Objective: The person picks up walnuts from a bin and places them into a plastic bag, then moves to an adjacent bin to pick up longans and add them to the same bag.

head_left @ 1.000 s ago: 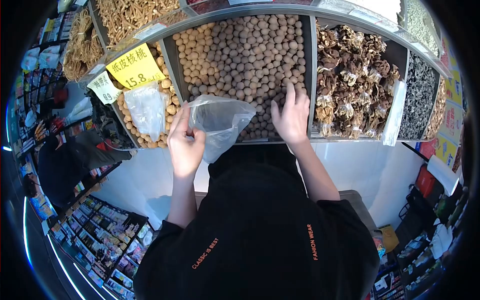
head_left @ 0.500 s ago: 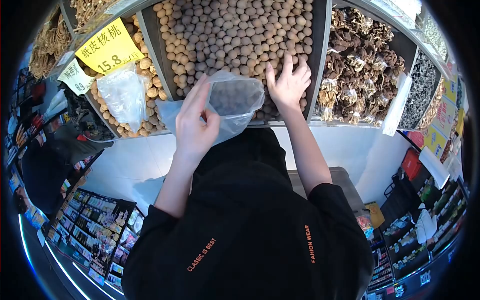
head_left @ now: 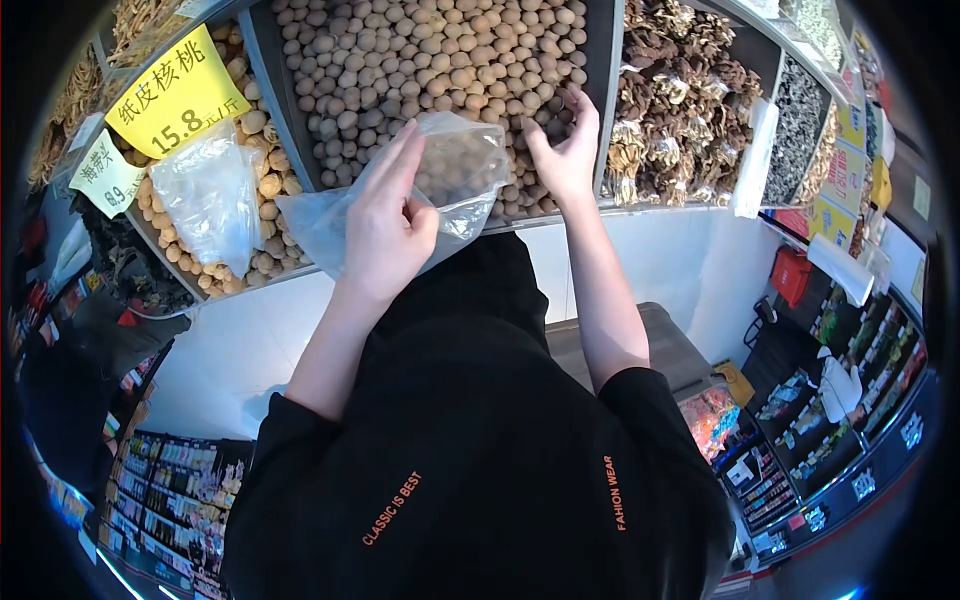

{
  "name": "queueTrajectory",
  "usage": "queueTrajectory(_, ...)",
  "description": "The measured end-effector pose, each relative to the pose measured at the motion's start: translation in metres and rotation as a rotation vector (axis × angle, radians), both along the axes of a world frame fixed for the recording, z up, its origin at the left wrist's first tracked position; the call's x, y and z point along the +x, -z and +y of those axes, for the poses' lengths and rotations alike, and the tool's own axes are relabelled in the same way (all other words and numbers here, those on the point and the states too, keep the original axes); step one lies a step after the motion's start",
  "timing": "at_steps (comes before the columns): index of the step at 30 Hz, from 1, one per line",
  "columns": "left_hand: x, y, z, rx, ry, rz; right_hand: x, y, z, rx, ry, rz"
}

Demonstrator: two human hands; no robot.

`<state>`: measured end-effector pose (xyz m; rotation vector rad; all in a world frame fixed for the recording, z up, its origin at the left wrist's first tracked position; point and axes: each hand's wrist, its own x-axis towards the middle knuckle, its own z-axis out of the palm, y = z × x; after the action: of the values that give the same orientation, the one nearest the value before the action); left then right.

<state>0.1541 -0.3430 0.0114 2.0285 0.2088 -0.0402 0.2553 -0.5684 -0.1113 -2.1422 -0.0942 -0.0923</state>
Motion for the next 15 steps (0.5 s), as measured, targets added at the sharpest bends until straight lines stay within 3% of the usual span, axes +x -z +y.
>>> queueTrajectory(1,-0.001,0.000,0.002,-0.012,0.004,-0.009,-0.006,-0.009,-0.002,0.317,0.055,0.214)
queueTrajectory(8,-0.007,0.002,0.011,-0.043,0.045,-0.040,-0.021,-0.022,-0.026,0.289,0.073,0.068)
queueTrajectory(10,-0.008,0.002,0.011,-0.052,0.059,-0.032,-0.027,-0.031,-0.028,-0.017,0.203,0.134)
queueTrajectory(11,-0.009,0.005,0.011,-0.051,0.052,-0.055,-0.029,-0.026,-0.027,-0.052,0.249,0.129)
queueTrajectory(12,-0.010,0.006,0.010,-0.049,0.046,-0.078,-0.034,-0.026,-0.026,-0.054,0.251,0.123)
queueTrajectory(15,-0.014,0.003,0.012,-0.028,0.061,-0.069,-0.048,-0.024,-0.010,-0.378,0.124,0.053)
